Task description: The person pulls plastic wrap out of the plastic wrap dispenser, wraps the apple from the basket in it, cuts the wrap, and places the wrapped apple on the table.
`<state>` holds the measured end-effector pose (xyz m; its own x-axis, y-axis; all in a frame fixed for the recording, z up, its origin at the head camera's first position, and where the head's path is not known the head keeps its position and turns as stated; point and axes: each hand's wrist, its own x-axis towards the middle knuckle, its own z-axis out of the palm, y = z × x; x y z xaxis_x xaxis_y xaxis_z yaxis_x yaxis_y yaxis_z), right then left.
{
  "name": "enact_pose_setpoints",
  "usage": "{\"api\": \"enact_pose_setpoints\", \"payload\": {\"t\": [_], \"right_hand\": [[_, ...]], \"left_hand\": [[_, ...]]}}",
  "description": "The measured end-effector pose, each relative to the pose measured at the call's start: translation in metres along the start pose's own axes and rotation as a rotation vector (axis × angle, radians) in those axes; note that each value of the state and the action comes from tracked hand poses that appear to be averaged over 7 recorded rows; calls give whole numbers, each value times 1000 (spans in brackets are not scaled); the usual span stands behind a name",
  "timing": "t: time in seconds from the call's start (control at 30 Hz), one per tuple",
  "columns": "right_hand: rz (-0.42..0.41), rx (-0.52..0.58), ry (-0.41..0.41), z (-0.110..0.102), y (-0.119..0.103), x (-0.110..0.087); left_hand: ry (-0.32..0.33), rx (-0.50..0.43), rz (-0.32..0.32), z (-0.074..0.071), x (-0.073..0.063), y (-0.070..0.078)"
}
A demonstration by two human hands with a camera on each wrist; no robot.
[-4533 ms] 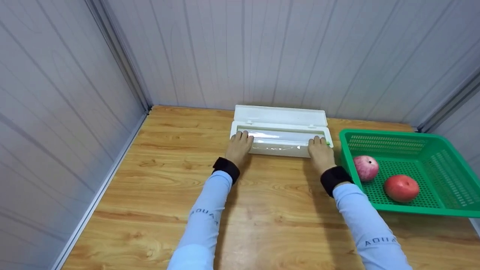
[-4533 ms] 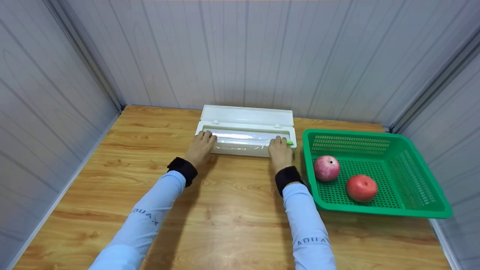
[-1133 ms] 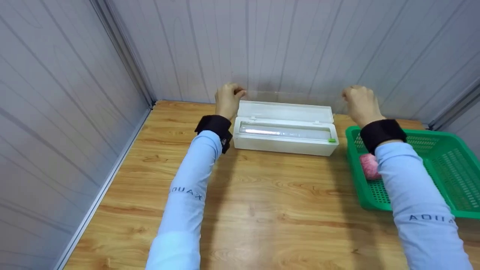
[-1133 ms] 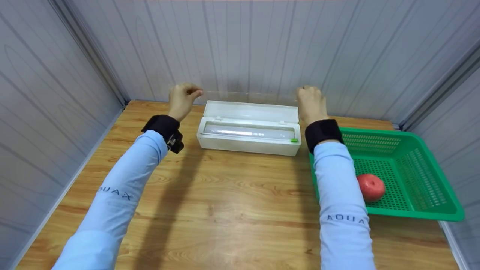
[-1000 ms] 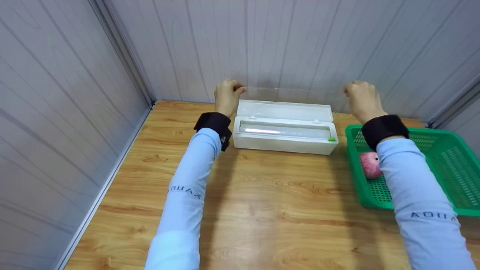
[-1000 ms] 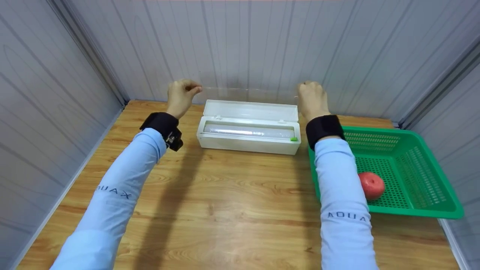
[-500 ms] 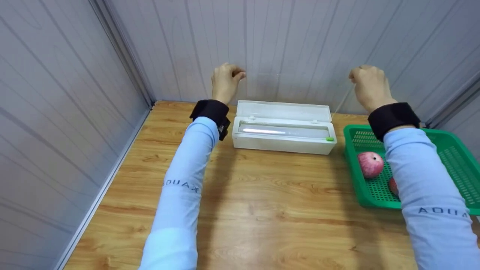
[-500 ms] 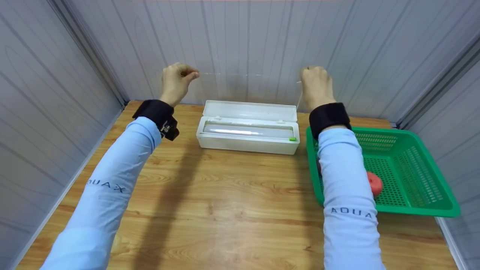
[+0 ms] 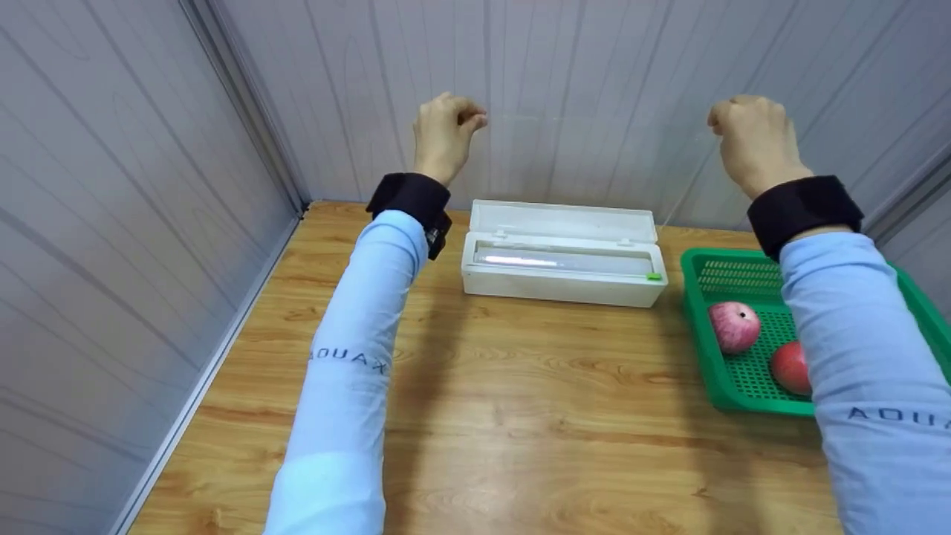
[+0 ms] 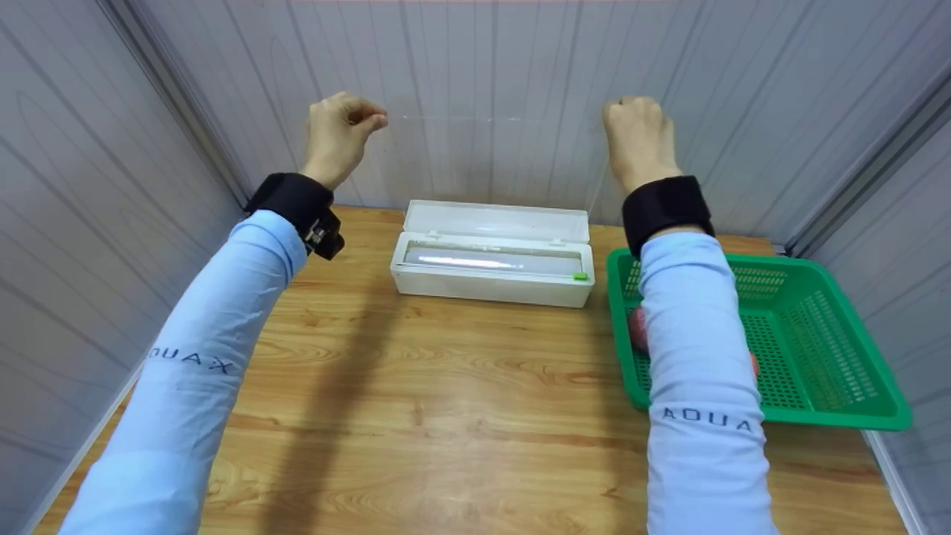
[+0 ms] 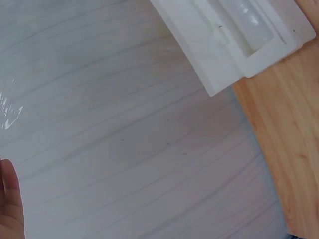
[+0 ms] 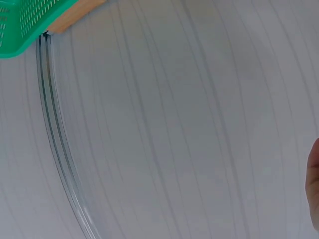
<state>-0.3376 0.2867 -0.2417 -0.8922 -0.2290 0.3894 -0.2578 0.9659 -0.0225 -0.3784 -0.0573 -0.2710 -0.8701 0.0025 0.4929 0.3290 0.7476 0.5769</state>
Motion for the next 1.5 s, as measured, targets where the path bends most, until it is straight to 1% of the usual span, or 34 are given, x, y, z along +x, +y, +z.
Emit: {"api": "enact_pose_setpoints", "payload": {"t": [0.13, 0.27, 0.4, 0.53, 0.63, 0.8, 0.97, 1.27, 1.5], "right_hand": [[13, -6, -3, -10, 3, 0], [34, -5, 14, -14, 3, 0], [45, 15, 33, -14, -5, 6], [34, 25, 56, -15, -13, 13], [22, 5, 71, -21, -15, 15], [20, -28, 77, -32, -15, 18], [13, -37, 107, -38, -15, 19], [11, -41, 122, -49, -13, 22], [28, -51, 133, -55, -12, 21]], "left_hand": [[10, 8, 18, -2, 5, 7], [7, 25, 51, -7, 8, 11], [24, 73, 47, -19, 9, 9], [41, 62, 31, -30, 8, 7], [48, 46, 27, -35, 9, 9], [73, 63, 29, -41, 13, 17], [93, 73, 39, -45, 18, 22], [106, 48, 16, -48, 22, 32], [129, 43, 54, -49, 23, 37]]}}
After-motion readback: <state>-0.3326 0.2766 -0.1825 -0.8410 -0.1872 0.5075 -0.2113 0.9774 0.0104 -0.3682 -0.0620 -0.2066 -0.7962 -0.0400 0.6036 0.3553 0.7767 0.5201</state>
